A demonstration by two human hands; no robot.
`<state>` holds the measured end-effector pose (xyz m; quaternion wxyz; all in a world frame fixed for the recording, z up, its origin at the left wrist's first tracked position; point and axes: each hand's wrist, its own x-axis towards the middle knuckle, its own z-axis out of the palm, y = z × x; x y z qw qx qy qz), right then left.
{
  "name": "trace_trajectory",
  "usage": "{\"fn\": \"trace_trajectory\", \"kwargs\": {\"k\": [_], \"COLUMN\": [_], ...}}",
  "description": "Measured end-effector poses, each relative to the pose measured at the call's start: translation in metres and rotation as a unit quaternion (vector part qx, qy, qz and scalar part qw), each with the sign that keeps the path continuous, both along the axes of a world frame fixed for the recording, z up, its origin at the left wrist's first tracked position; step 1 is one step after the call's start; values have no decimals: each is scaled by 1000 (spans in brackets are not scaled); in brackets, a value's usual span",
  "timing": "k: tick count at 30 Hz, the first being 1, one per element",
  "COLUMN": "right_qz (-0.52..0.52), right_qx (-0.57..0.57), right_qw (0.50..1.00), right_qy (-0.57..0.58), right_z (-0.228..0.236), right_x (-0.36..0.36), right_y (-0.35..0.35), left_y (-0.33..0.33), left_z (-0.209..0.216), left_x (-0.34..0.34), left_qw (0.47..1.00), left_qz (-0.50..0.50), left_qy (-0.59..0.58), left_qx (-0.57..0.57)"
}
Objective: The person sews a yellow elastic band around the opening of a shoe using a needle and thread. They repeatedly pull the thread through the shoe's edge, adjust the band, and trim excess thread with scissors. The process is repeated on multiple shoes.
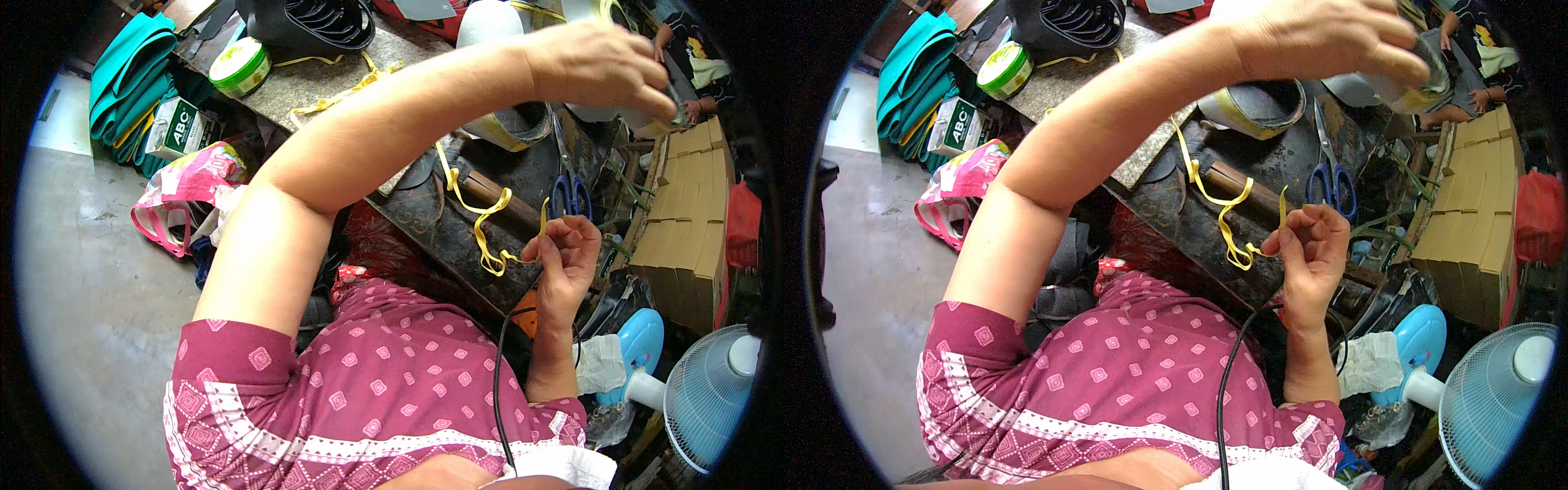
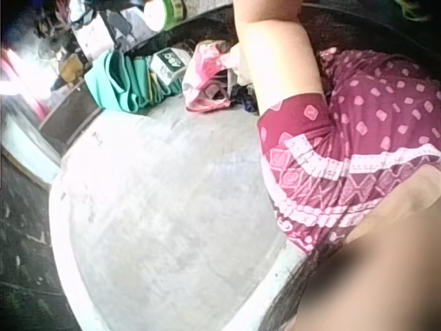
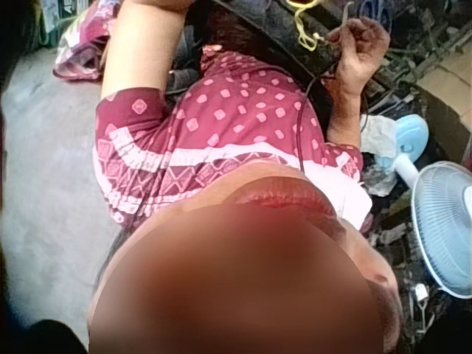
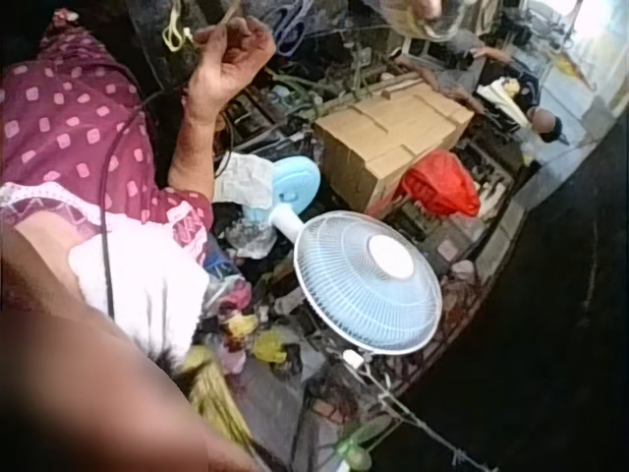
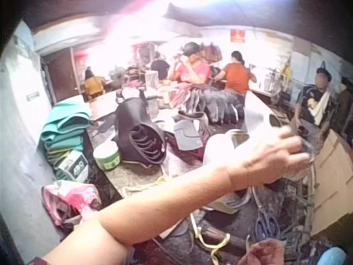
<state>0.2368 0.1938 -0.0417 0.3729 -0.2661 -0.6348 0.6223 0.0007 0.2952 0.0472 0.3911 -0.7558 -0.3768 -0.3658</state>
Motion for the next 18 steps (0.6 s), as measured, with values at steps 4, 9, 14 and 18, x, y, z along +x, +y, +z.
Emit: {"fn": "trace_trajectory", "kwargs": {"k": [4, 9, 14, 18], "right_qz": [8, -1, -5, -32], "right_qx": [24, 0, 0, 8], "right_qw": [999, 999, 999, 998], "right_qy": [26, 33, 37, 52], "right_z": [-3, -7, -7, -4], "right_x": [8, 15, 12, 10], "right_y": [1, 3, 9, 20], "left_y": [13, 19, -2, -59], "left_z": [-60, -97, -83, -78], "left_x": [3, -6, -5, 2], "left_qw": [968, 922, 951, 916], "left_qz": [62, 58, 24, 161], "left_qy": [51, -99, -142, -180], "left_qx": [-237, -369, -273, -319]}}
